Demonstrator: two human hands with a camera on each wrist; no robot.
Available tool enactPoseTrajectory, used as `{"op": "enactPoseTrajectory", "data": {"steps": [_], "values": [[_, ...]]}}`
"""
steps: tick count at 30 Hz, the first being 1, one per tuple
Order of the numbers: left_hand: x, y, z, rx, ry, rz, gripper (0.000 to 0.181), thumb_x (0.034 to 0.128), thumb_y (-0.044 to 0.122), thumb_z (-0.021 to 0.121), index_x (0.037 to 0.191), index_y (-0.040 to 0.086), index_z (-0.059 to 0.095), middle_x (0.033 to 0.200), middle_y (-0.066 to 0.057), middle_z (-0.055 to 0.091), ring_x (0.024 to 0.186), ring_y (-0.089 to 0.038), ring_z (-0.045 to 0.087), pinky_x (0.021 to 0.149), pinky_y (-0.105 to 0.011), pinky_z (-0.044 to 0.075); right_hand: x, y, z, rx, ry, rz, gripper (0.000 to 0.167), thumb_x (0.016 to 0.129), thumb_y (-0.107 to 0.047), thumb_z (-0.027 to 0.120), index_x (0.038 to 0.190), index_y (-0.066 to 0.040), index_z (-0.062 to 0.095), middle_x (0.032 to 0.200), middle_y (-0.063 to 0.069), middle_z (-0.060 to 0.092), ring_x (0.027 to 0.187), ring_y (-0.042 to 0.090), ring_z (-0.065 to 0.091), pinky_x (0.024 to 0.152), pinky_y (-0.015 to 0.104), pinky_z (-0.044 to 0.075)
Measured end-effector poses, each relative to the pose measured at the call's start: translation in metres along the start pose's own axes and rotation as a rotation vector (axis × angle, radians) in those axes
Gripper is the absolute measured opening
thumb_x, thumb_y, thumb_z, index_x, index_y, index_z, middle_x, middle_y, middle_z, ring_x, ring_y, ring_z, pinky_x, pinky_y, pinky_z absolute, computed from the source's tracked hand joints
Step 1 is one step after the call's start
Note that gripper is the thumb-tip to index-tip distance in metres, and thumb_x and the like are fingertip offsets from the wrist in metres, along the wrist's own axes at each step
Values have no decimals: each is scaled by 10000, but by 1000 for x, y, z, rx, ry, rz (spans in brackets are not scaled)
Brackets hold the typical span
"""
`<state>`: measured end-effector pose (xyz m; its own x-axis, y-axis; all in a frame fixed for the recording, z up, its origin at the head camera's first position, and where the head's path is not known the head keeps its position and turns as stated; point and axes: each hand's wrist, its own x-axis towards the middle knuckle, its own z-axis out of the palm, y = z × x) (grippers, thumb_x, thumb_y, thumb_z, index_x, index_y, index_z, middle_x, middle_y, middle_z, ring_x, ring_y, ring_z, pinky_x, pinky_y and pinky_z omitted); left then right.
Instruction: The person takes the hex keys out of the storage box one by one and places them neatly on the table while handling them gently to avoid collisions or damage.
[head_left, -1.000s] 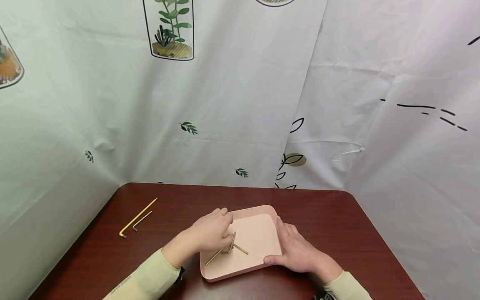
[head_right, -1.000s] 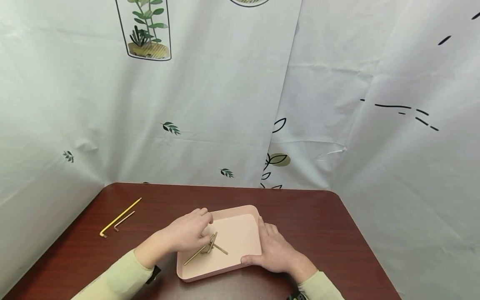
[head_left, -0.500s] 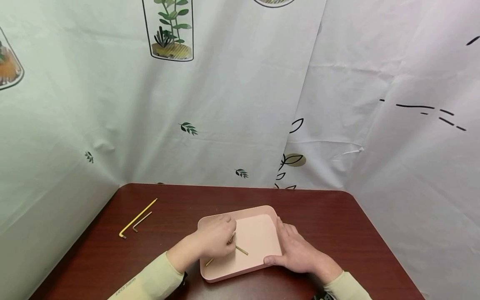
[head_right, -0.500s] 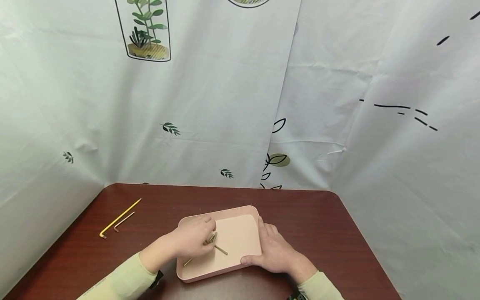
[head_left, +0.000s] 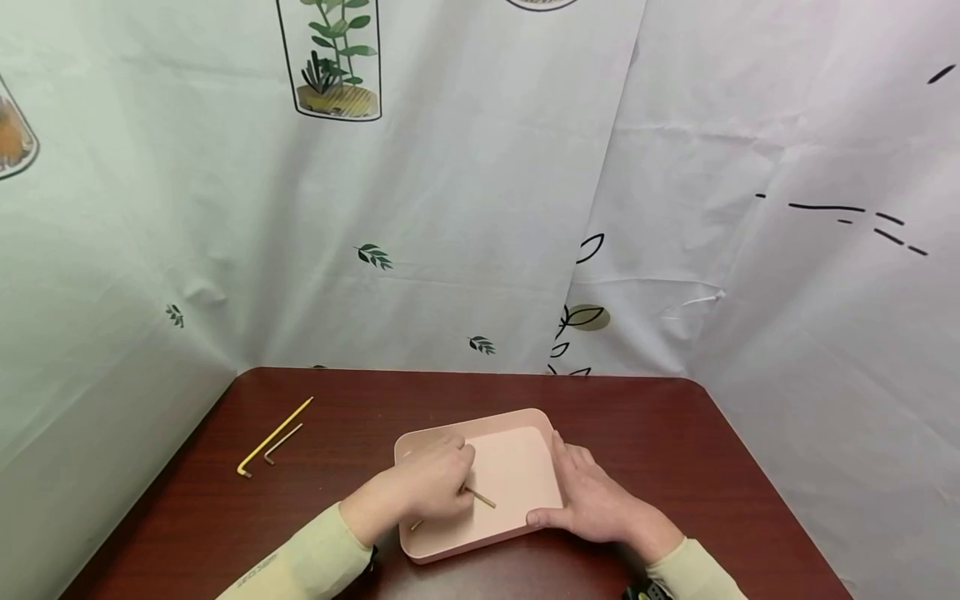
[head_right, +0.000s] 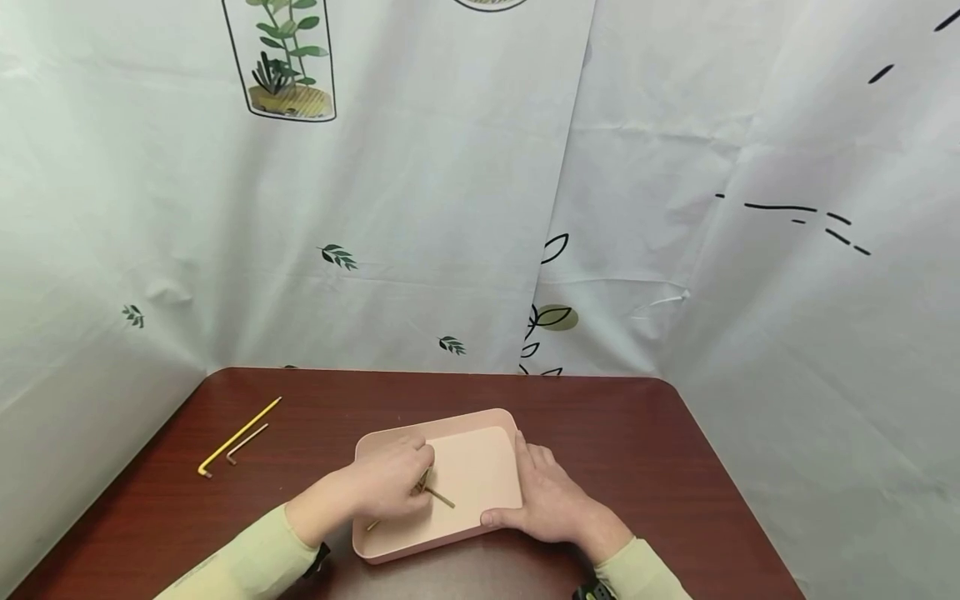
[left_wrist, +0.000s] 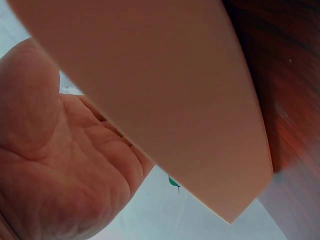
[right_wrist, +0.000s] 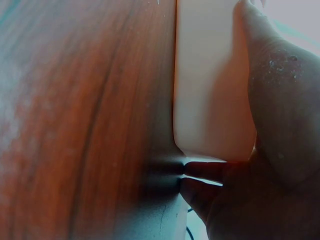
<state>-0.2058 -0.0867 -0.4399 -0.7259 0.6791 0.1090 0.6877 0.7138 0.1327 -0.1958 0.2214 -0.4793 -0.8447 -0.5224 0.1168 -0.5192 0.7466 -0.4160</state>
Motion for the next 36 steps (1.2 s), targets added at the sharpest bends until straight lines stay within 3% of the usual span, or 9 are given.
{"op": "enactPoseTrajectory", "data": {"steps": [18,36], "values": [[-3,4,5,6,-41,-37,214,804,177,755,847,170,545,852,17,472,791,-173,462,761,-373,492,1,0,0,1,3,-2,1371,892,-723,816,1669,195,157,1704,356,349,1527,537,402,1191,655,413],[0,7,11,69,-26,-44,212,852,168,781,867,149,570,863,-15,494,789,-199,509,726,-378,519,0,1,1,-14,18,-21,1368,891,-725,816,1663,202,169,1697,344,373,1505,529,430,1180,649,426]]}}
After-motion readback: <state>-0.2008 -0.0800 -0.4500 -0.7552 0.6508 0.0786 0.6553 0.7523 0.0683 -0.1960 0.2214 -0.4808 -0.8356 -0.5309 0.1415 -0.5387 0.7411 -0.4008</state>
